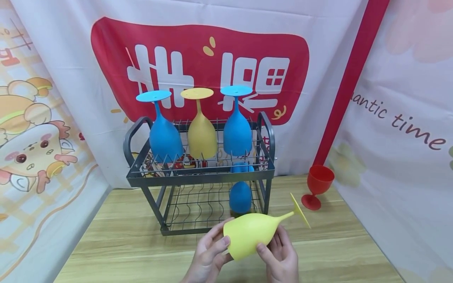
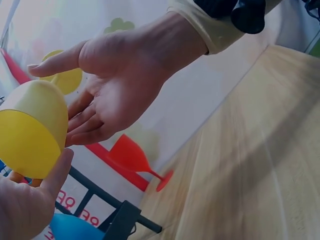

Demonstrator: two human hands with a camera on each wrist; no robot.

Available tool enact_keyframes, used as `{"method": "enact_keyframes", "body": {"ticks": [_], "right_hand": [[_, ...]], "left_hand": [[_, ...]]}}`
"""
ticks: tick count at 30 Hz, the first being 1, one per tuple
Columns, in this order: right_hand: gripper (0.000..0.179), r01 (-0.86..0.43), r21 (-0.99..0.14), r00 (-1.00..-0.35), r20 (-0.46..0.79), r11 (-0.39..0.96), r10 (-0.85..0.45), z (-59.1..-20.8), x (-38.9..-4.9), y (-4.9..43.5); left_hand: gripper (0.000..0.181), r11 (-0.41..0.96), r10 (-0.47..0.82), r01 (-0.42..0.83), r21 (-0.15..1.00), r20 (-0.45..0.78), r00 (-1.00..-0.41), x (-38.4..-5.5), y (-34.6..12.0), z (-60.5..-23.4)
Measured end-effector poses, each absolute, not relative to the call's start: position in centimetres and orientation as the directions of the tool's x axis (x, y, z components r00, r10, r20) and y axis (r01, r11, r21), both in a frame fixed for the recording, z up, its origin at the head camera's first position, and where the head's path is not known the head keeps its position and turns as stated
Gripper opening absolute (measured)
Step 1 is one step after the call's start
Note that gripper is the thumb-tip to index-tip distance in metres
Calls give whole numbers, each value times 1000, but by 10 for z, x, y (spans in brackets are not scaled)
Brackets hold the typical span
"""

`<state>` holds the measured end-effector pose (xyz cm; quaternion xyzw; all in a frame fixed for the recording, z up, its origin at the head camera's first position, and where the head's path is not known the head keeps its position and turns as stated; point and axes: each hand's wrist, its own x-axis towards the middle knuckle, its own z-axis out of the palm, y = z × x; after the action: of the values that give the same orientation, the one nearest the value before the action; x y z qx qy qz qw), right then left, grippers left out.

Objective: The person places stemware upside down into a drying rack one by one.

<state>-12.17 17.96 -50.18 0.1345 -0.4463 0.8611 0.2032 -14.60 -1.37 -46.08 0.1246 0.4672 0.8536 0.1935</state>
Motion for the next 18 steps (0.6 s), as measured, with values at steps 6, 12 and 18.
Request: {"method": "enact_keyframes", "body": {"ticks": [6,12,18], "right_hand": [[71,-305,-878,-943,224,-368,247,-500,-114,176],[69,-313,-869,-939,224,-384,260,-508,-114,176],[67,-350,-829,-931,258,-436,257,-519,-115,179]], "left_hand": [[64,-518,474,-257,816,24,-880,-143,-12,-469],[64,-530,497,-282,800,24,-867,-141,-12,-475],[67,-536,513,-299,789,24,-858,-141,-9,-479]]}}
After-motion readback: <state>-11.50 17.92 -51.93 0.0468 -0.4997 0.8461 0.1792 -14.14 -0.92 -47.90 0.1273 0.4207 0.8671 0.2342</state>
